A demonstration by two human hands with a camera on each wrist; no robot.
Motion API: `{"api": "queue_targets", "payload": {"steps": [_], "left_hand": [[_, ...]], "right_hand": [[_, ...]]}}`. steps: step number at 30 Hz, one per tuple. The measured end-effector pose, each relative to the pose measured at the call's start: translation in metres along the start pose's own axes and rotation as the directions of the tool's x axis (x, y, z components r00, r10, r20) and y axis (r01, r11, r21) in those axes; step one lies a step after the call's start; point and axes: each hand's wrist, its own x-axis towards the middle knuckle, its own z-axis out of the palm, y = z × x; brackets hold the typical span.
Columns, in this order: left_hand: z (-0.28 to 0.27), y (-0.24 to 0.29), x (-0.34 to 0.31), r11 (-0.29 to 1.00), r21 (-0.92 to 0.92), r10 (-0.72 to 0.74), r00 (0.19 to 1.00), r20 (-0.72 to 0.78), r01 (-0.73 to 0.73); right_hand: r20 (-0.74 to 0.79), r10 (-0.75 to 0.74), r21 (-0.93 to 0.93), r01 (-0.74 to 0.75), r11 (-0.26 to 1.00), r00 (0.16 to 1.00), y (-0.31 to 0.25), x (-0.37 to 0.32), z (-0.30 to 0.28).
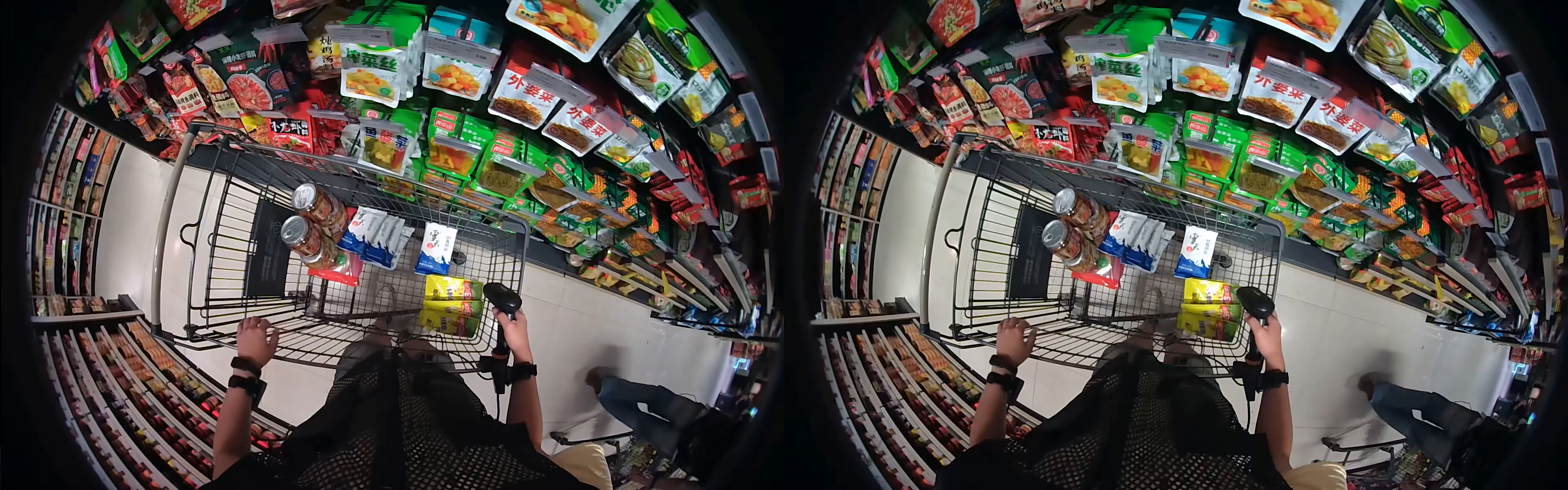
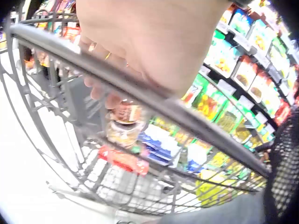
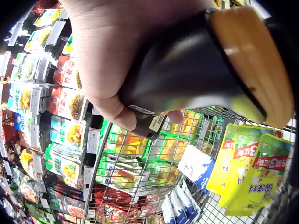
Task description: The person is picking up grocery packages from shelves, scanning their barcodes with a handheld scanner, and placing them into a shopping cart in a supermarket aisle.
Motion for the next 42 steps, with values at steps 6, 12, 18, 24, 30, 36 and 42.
{"api": "queue_targets", "payload": {"steps": [6,12,18,24,30,36,42], "left_hand": [[0.013,0.020,-0.013,0.977,-0.177,-0.093,0.984,0.149,0.119],[0.005,0.048,-0.021,0.969,-0.179,-0.125,0.965,0.232,0.169],[0.015,0.065,-0.029,0.975,-0.167,-0.088,0.943,0.322,0.148],[0.015,0.096,-0.044,0.980,-0.174,-0.018,0.920,0.392,0.094],[0.019,0.123,-0.055,0.977,-0.208,0.087,0.814,0.575,0.043],[0.038,0.146,-0.064,0.987,-0.142,0.151,0.763,0.629,-0.079],[0.160,0.134,-0.097,0.990,0.111,-0.131,0.849,0.512,0.086]], "right_hand": [[-0.018,-0.008,0.008,0.008,1.000,1.000,0.007,-0.019,-0.019],[-0.183,-0.003,-0.235,-0.041,0.971,0.983,0.013,-0.042,-0.033],[-0.346,-0.089,-0.321,-0.029,0.947,0.934,0.039,-0.057,-0.052],[-0.369,0.131,-0.314,-0.256,0.914,0.920,0.038,-0.072,-0.079],[-0.486,-0.099,-0.392,-0.116,0.912,0.868,0.071,-0.089,-0.108],[-0.513,-0.049,-0.453,-0.222,0.863,0.857,0.083,-0.103,-0.138],[-0.561,-0.094,-0.495,-0.243,0.834,0.822,0.103,-0.104,-0.171]]}}
